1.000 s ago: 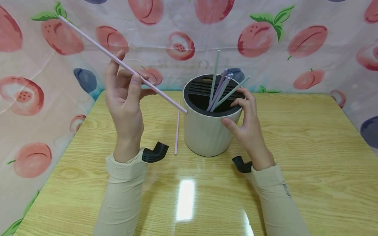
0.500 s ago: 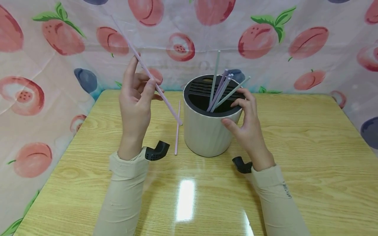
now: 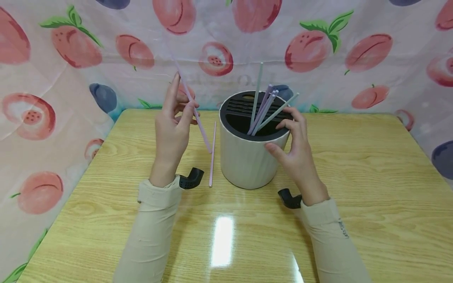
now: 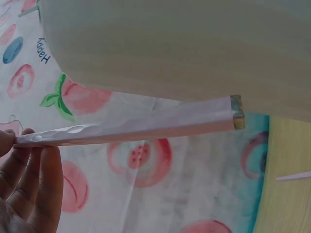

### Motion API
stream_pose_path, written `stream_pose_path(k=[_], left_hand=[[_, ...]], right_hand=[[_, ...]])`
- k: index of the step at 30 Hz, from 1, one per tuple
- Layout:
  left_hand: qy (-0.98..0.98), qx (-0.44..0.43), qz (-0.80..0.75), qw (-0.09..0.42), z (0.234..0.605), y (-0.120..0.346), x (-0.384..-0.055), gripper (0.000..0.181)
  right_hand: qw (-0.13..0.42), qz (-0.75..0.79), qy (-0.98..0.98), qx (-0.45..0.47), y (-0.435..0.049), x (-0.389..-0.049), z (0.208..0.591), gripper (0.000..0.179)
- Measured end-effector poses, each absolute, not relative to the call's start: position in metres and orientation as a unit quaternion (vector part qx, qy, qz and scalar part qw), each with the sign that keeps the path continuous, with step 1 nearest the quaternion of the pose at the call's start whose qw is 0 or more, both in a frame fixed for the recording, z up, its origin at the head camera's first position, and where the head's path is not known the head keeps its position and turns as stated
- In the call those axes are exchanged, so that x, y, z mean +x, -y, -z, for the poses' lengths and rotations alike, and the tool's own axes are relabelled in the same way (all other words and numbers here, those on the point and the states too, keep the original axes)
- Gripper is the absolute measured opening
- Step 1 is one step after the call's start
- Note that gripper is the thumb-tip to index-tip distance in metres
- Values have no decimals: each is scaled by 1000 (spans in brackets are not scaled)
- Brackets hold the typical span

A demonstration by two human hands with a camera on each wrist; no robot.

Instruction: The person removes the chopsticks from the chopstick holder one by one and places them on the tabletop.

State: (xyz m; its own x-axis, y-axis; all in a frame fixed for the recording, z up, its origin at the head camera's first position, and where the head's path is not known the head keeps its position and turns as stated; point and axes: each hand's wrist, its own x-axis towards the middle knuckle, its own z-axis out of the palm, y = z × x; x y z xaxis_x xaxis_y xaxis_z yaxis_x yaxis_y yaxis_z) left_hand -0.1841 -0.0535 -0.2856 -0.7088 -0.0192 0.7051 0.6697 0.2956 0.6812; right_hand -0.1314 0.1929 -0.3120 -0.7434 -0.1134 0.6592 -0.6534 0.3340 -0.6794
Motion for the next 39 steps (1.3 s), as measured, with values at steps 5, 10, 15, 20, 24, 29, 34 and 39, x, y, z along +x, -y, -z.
stream_pose_path(k=[5, 10, 15, 20, 24, 29, 34, 39], left_hand=[[771, -212, 517, 305, 291, 55, -187, 53], [792, -203, 495, 294, 297, 55, -192, 53], [810, -197, 482, 269, 307, 55, -200, 55], [837, -174, 472, 215, 317, 56, -205, 57], [862, -148, 453, 172, 323, 56, -208, 56], [894, -125, 410, 134, 330, 56, -212, 59], [910, -113, 389, 85, 339, 55, -214, 64], [921, -101, 375, 17, 348, 56, -217, 68]], right_hand=[[256, -528, 770, 252, -193, -132, 311, 65], [254, -531, 768, 253, -193, -131, 311, 64], [258, -527, 769, 254, -193, -132, 311, 66], [257, -524, 772, 250, -193, -131, 311, 66], [256, -524, 773, 249, -193, -131, 311, 65], [258, -523, 773, 251, -193, -131, 311, 65], [256, -523, 775, 245, -192, -130, 312, 64], [259, -522, 775, 245, -192, -129, 312, 65]])
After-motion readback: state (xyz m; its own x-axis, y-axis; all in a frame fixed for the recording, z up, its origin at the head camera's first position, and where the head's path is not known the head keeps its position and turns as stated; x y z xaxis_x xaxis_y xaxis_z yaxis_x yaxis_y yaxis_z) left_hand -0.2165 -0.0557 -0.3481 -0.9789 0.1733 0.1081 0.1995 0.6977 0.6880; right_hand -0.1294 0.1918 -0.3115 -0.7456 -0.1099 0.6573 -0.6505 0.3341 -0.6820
